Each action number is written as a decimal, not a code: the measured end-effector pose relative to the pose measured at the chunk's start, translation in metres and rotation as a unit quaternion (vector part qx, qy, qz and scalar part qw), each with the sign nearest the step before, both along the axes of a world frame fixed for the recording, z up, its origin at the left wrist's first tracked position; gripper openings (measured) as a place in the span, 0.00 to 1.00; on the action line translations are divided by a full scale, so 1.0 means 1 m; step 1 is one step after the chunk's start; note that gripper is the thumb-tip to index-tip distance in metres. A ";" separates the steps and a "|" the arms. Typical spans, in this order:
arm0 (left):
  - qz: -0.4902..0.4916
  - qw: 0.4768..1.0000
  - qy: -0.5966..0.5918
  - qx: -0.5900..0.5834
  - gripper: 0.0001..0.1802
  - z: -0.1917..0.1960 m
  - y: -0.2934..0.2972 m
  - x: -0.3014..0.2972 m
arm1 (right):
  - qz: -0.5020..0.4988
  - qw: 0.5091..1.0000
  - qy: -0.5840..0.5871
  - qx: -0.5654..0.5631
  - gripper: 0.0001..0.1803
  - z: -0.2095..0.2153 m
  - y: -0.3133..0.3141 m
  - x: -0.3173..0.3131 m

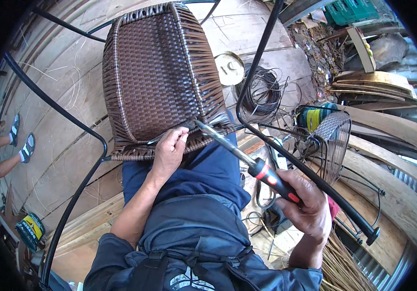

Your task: The recorder is weaving and securing rattan material onto a chair frame using a soldering iron to melt and bond the ends.

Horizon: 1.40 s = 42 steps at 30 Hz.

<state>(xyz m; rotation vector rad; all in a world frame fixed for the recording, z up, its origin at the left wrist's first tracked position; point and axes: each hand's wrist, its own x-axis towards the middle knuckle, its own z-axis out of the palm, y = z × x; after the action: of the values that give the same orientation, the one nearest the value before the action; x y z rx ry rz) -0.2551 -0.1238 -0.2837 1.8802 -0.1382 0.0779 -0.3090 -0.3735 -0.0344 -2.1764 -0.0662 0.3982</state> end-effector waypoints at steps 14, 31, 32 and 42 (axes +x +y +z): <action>-0.220 0.970 -0.099 -0.017 0.31 0.092 -0.022 -0.027 | -0.110 0.891 -0.037 0.440 0.21 -0.017 0.086 0.033; -0.373 0.875 -0.152 -0.269 0.21 0.201 -0.013 -0.053 | -0.068 0.964 -0.185 0.176 0.27 -0.035 0.058 0.042; -0.347 0.896 -0.179 -0.213 0.25 0.190 -0.013 -0.052 | -0.103 0.959 -0.235 0.117 0.26 -0.039 0.063 0.043; -0.136 0.986 -0.047 0.084 0.18 0.050 0.018 0.005 | -0.083 0.902 -0.380 -0.188 0.39 -0.040 0.038 0.044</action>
<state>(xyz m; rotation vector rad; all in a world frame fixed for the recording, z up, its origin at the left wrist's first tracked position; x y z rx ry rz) -0.2503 -0.1060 -0.2336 2.0081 -0.4766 -0.0333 -0.2649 -0.3360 -0.0748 -2.5719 -0.2502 -0.6052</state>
